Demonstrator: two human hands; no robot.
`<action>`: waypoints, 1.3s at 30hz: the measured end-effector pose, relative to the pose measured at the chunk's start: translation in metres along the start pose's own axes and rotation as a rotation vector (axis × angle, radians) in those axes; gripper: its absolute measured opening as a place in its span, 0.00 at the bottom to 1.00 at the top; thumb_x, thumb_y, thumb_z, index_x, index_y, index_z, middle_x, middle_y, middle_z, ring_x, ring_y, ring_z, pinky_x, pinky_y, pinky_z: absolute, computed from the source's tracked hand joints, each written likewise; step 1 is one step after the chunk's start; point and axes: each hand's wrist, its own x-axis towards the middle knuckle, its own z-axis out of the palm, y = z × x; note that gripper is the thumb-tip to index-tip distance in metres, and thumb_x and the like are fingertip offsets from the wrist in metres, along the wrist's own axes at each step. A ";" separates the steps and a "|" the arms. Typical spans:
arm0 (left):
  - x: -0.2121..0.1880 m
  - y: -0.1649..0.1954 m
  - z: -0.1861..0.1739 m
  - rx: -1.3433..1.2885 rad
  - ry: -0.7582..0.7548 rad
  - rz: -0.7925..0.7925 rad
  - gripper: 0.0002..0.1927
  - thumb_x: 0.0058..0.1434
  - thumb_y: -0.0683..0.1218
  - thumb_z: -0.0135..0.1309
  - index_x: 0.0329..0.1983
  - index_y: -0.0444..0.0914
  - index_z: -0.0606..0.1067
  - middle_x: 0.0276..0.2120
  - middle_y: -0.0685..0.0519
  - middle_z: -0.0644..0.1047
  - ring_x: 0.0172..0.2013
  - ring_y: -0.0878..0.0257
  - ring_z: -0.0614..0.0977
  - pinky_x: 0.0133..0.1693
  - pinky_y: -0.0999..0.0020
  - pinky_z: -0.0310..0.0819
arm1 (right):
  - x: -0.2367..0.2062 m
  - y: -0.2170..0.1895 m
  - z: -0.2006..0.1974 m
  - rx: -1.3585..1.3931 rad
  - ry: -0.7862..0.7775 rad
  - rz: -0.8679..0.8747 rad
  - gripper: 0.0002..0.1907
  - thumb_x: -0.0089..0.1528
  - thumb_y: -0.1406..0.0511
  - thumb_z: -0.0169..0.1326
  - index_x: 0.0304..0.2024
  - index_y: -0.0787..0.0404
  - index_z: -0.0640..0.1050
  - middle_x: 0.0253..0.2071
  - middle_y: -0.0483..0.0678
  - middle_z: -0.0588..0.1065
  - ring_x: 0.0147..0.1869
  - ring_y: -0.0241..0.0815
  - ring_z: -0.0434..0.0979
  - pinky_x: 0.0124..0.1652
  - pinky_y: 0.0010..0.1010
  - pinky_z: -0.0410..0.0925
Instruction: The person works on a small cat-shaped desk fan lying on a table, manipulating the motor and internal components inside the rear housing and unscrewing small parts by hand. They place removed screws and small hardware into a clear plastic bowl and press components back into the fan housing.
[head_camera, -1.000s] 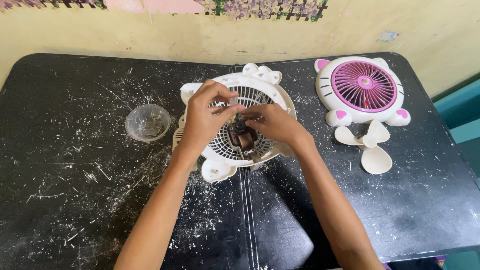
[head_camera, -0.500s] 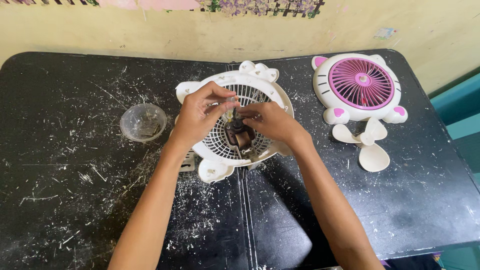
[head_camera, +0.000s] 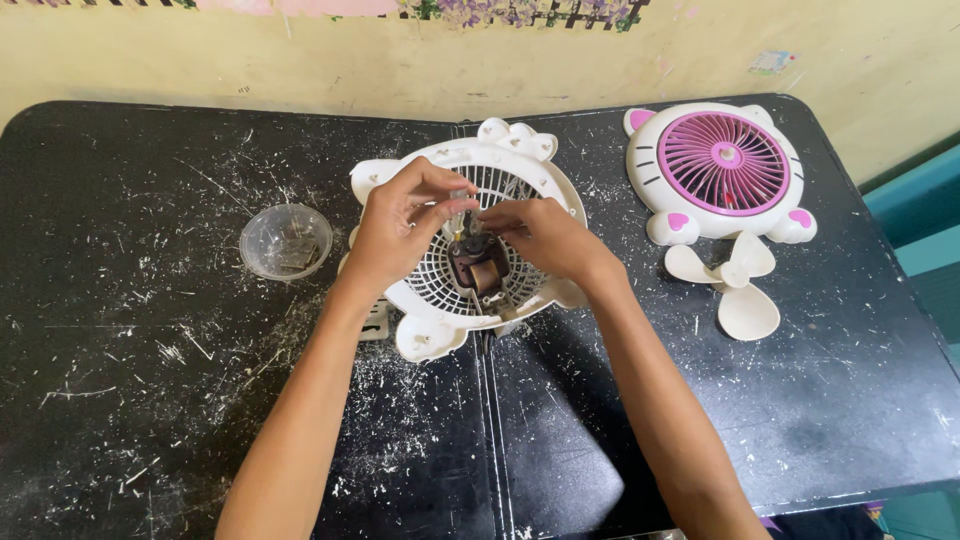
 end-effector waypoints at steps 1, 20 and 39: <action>0.000 0.003 0.001 0.069 -0.002 0.012 0.09 0.69 0.34 0.56 0.51 0.32 0.72 0.49 0.48 0.80 0.53 0.60 0.84 0.54 0.66 0.81 | 0.000 -0.001 0.000 0.010 0.004 0.007 0.20 0.60 0.74 0.55 0.55 0.63 0.79 0.50 0.53 0.82 0.55 0.44 0.84 0.55 0.33 0.74; 0.003 0.010 0.044 0.397 0.158 0.001 0.13 0.69 0.35 0.52 0.50 0.33 0.60 0.49 0.40 0.79 0.49 0.54 0.87 0.46 0.62 0.82 | -0.007 0.001 -0.011 -0.378 0.366 0.138 0.37 0.51 0.69 0.68 0.63 0.49 0.73 0.71 0.72 0.51 0.73 0.73 0.53 0.65 0.55 0.57; -0.001 0.007 0.045 0.598 0.246 0.016 0.15 0.68 0.37 0.56 0.50 0.32 0.62 0.47 0.38 0.79 0.44 0.49 0.84 0.42 0.55 0.78 | -0.012 -0.007 -0.013 -0.412 0.215 0.181 0.47 0.48 0.80 0.56 0.69 0.45 0.67 0.67 0.61 0.62 0.71 0.63 0.64 0.63 0.45 0.65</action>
